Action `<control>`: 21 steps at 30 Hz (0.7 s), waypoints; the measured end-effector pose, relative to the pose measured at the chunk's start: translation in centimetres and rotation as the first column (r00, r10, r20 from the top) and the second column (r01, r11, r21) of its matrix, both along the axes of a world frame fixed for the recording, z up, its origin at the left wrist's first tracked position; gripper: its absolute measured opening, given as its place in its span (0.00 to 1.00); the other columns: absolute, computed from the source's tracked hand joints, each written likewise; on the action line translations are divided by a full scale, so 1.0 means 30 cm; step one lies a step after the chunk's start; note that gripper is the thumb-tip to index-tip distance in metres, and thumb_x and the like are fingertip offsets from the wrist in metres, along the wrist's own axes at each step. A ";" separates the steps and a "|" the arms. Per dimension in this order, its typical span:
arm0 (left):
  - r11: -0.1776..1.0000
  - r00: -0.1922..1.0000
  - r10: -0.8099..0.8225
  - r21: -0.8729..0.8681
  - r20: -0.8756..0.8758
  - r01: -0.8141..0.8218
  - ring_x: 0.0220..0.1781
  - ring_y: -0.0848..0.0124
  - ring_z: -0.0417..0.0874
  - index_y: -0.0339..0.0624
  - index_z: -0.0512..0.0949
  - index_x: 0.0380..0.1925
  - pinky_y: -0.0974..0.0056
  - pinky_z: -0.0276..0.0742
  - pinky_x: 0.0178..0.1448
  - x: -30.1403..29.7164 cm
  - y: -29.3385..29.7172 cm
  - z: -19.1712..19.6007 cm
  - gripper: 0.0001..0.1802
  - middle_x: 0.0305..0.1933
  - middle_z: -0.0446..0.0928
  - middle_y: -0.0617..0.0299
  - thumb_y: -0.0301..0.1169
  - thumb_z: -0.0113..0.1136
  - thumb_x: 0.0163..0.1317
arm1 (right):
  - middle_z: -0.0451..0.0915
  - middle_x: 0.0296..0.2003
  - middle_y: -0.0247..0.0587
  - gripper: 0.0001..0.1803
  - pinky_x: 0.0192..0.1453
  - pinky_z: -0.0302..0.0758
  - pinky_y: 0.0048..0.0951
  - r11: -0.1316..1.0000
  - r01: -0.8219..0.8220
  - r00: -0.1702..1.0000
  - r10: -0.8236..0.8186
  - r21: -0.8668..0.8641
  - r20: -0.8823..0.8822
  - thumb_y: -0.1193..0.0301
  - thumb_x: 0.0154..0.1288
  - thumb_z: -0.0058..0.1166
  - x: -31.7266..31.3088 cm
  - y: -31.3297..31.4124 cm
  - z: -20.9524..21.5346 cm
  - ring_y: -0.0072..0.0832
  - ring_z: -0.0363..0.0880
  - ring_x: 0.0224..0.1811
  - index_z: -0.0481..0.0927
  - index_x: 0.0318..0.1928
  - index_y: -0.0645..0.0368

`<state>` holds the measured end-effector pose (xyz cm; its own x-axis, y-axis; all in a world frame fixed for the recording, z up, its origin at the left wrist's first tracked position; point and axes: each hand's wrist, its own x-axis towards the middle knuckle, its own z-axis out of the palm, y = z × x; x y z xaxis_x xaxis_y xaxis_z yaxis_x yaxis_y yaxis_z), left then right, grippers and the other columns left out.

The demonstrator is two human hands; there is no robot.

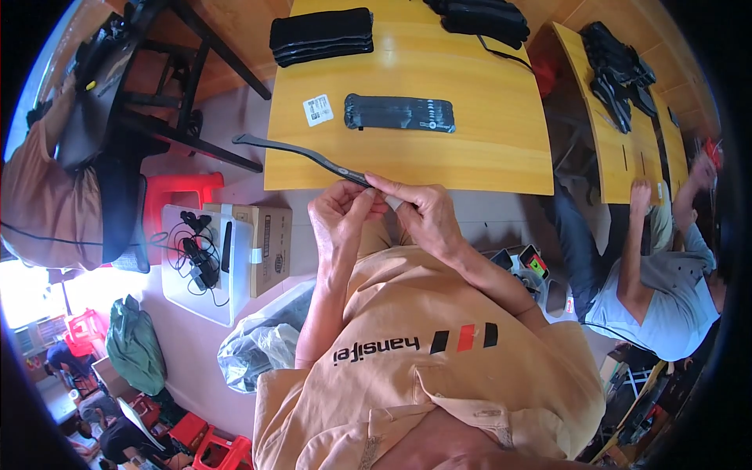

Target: The recorder is applying small white circular labels to specific spots on black ribbed textile straps.

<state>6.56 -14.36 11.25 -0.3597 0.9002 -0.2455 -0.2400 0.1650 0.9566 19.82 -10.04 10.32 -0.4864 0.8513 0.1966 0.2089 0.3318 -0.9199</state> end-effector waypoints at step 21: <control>0.984 0.990 0.137 0.118 -0.037 -0.132 0.21 0.84 0.59 0.37 0.68 0.17 0.76 0.55 0.25 0.026 0.010 -0.062 0.06 0.17 0.65 0.71 0.23 0.49 0.50 | 0.79 0.25 0.32 0.20 0.22 0.67 0.17 0.966 -0.002 0.992 -0.032 -0.258 -0.124 0.86 0.57 0.43 -0.006 -0.014 -0.015 0.16 0.70 0.20 0.78 0.48 0.58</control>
